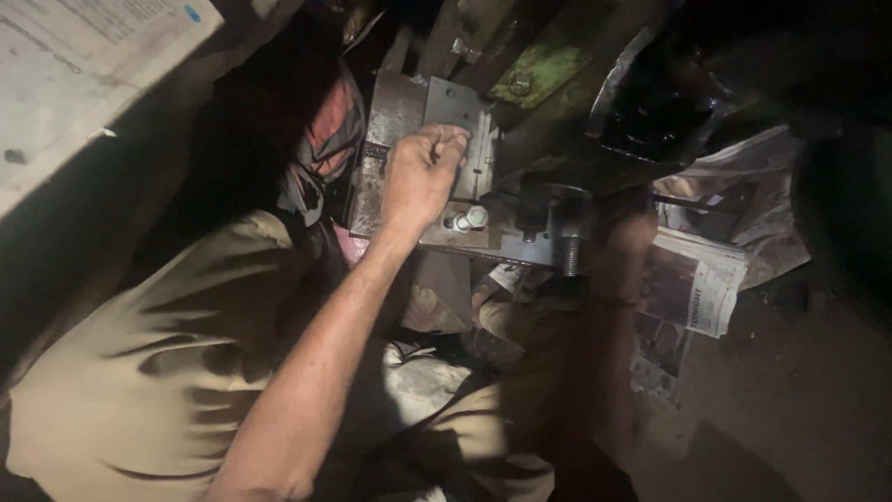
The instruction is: The person feeds a metal strip into a punch press machine by hand, repeatedly positioning the strip to punch out small parts.
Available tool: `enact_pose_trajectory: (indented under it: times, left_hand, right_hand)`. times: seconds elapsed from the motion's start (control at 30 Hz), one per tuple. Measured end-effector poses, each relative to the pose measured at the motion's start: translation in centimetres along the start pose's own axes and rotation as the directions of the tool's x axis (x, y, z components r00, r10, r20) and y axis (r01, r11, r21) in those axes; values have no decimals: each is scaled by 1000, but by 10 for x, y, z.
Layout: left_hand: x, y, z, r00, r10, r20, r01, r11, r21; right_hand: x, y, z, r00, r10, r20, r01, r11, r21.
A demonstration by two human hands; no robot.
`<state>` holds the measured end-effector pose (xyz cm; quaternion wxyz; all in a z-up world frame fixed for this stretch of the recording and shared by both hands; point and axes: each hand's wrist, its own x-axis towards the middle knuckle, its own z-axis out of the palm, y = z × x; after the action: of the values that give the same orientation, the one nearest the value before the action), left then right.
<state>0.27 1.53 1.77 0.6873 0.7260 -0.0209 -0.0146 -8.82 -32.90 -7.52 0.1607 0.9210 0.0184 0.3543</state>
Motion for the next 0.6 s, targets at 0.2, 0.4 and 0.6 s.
enact_pose_trajectory:
  times: [0.2, 0.4, 0.6]
  left_hand:
    - [1, -3, -1, 998, 57, 14, -57, 998, 15]
    - [17, -11, 7, 943, -154, 295, 132, 987, 94]
    - [20, -21, 12, 953, -58, 296, 37, 996, 75]
  right_hand:
    - [21, -12, -31, 969, 242, 41, -186, 614, 767]
    - [19, -19, -23, 903, 357, 240, -318, 178, 931]
    - [0, -7, 27, 674, 384, 631, -305, -634, 711]
